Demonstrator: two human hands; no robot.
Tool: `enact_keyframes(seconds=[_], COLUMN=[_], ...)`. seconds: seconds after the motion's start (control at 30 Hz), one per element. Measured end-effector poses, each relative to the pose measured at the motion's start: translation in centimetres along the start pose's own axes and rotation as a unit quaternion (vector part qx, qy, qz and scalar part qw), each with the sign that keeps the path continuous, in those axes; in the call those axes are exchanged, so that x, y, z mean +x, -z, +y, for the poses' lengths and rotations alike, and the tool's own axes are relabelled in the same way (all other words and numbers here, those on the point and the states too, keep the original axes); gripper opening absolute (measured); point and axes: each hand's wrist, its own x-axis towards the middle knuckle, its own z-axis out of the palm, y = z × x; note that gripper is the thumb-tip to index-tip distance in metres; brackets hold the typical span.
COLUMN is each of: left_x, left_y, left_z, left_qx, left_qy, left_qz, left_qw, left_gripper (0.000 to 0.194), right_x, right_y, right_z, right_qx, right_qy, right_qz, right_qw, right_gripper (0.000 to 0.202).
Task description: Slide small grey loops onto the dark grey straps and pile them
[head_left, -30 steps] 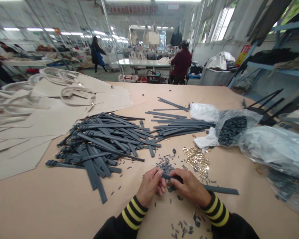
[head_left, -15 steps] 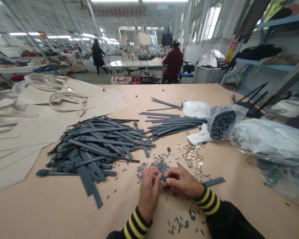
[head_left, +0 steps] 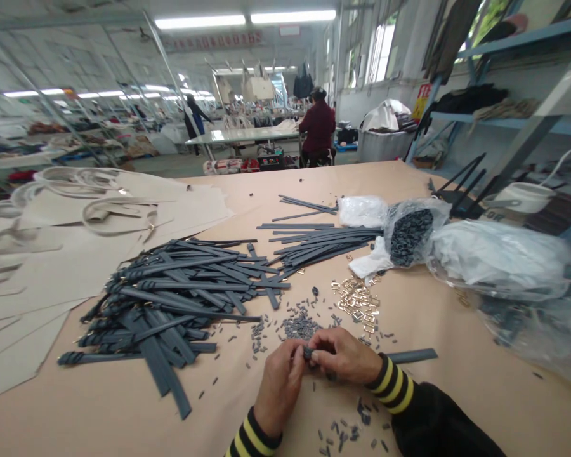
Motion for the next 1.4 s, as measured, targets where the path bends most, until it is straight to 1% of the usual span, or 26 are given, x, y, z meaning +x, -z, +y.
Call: enact_keyframes(seconds=[0.03, 0.07, 0.1, 0.17, 0.2, 0.23, 0.27, 0.33, 0.37, 0.43, 0.5, 0.6, 0.67, 0.73, 0.77, 0.8, 0.87, 0.93, 1.0, 1.07, 1.17, 1.3, 1.4], left_x=[0.3, 0.7, 1.2, 2.6, 3.4, 4.4, 5.5, 7.6, 8.7, 10.7, 12.2, 13.3, 13.1, 12.0, 11.2, 10.3, 8.2, 6.3, 4.7, 3.8, 3.2, 3.0, 2.9], left_y=[0.2, 0.4, 0.6, 0.8, 0.7, 0.5, 0.2, -0.8, -1.3, -2.4, -3.1, -3.0, -2.5, -2.1, -2.0, -1.9, -2.1, -2.4, -2.7, -2.8, -2.6, -2.3, -2.2], left_z=[-0.2, -0.3, -0.4, -0.4, -0.2, 0.0, 0.4, 1.0, 1.3, 1.5, 1.4, 1.0, 1.1, 1.3, 1.5, 1.6, 1.7, 1.6, 1.3, 0.9, 0.4, -0.1, -0.2], left_qx=[0.019, 0.048, 0.087, 0.17, 0.205, 0.232, 0.252, 0.284, 0.298, 0.314, 0.315, 0.298, 0.278, 0.255, 0.221, 0.171, 0.03, -0.076, -0.102, -0.106, -0.161, -0.283, -0.33], left_qy=[-0.012, -0.033, -0.059, -0.11, -0.128, -0.138, -0.141, -0.127, -0.113, -0.084, -0.069, -0.067, -0.07, -0.072, -0.068, -0.061, -0.036, -0.012, 0.0, 0.012, 0.047, 0.099, 0.113], left_qz=[0.001, 0.017, 0.043, 0.095, 0.099, 0.085, 0.056, 0.0, -0.016, -0.027, -0.029, -0.035, -0.043, -0.055, -0.063, -0.07, -0.079, -0.072, -0.056, -0.045, -0.06, -0.082, -0.09], left_qw=[1.0, 0.998, 0.994, 0.975, 0.965, 0.959, 0.956, 0.95, 0.948, 0.945, 0.946, 0.952, 0.957, 0.963, 0.971, 0.981, 0.996, 0.994, 0.993, 0.993, 0.984, 0.951, 0.933], left_gripper=[0.016, 0.016, 0.018, 0.026, 0.03, 0.032, 0.031, 0.026, 0.024, 0.019, 0.013, 0.01, 0.01, 0.014, 0.016, 0.018, 0.02, 0.02, 0.018, 0.017, 0.019, 0.018, 0.016], right_x=[-0.1, -0.1, -0.2, -0.3, -0.4, -0.4, -0.5, -0.5, -0.6, -0.6, -0.5, -0.4, -0.3, -0.2, -0.1, -0.1, 0.0, 0.1, 0.2, 0.3, 0.4, 0.4, 0.4], right_y=[0.3, 0.7, 1.2, 2.4, 3.0, 3.5, 4.0, 4.7, 4.9, 5.0, 4.9, 4.7, 4.7, 4.6, 4.5, 4.4, 4.1, 3.7, 3.3, 2.9, 2.7, 2.7, 2.6], right_z=[0.0, -0.1, -0.1, -0.1, 0.0, 0.0, 0.1, 0.2, 0.2, 0.4, 0.5, 0.8, 0.9, 0.9, 0.9, 0.9, 0.8, 0.7, 0.7, 0.8, 0.9, 1.0, 1.1], right_qx=[-0.003, -0.01, -0.024, -0.061, -0.079, -0.092, -0.101, -0.115, -0.121, -0.133, -0.147, -0.154, -0.141, -0.119, -0.11, -0.106, -0.104, -0.1, -0.094, -0.092, -0.082, -0.072, -0.077], right_qy=[-0.005, -0.011, -0.017, -0.023, -0.024, -0.026, -0.028, -0.029, -0.03, -0.028, -0.021, -0.013, -0.02, -0.025, -0.024, -0.021, -0.011, -0.004, -0.003, -0.004, 0.002, 0.014, 0.01], right_qz=[-0.004, -0.002, 0.01, 0.06, 0.093, 0.126, 0.155, 0.202, 0.215, 0.226, 0.23, 0.229, 0.226, 0.231, 0.237, 0.243, 0.249, 0.239, 0.222, 0.206, 0.182, 0.142, 0.128], right_qw=[1.0, 1.0, 1.0, 0.996, 0.992, 0.987, 0.982, 0.972, 0.969, 0.964, 0.962, 0.961, 0.964, 0.965, 0.965, 0.964, 0.963, 0.966, 0.97, 0.974, 0.98, 0.987, 0.989], right_gripper=[0.009, 0.01, 0.011, 0.012, 0.011, 0.01, 0.008, 0.007, 0.011, 0.017, 0.02, 0.02, 0.019, 0.017, 0.015, 0.014, 0.013, 0.014, 0.015, 0.015, 0.013, 0.014, 0.014])
